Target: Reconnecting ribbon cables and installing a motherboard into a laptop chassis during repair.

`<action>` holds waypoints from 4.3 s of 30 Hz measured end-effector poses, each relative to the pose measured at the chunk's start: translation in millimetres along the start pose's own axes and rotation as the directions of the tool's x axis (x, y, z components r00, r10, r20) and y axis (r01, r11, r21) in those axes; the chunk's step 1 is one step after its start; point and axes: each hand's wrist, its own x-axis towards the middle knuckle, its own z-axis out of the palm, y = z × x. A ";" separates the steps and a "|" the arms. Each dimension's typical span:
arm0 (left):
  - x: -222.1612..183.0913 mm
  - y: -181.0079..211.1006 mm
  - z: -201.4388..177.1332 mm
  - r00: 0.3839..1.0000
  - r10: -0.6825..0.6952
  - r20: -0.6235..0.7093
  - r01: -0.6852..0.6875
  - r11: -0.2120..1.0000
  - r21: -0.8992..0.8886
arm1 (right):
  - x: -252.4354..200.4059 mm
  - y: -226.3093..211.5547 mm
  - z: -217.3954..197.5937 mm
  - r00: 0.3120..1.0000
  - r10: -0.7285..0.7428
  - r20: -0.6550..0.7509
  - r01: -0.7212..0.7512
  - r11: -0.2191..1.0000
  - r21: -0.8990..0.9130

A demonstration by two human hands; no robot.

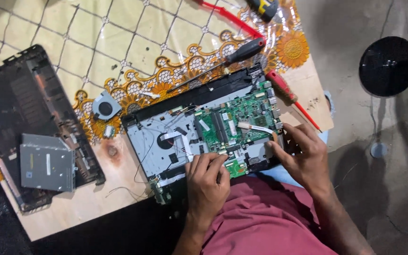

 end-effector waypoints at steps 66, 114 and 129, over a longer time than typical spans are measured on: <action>95.1 -51.6 -42.1 0.968 0.014 -0.251 0.053 0.964 0.259 | -8.2 22.5 21.0 0.978 -0.087 -0.188 0.121 0.977 0.178; -18.5 -9.5 8.9 0.990 0.004 -0.144 0.011 0.995 0.102 | -8.0 33.6 7.7 0.977 -0.129 -0.172 0.138 0.990 0.039; -13.0 -1.8 6.1 0.998 -0.020 -0.063 0.034 0.973 0.227 | -9.2 25.8 5.7 0.984 -0.081 -0.161 0.087 0.996 0.028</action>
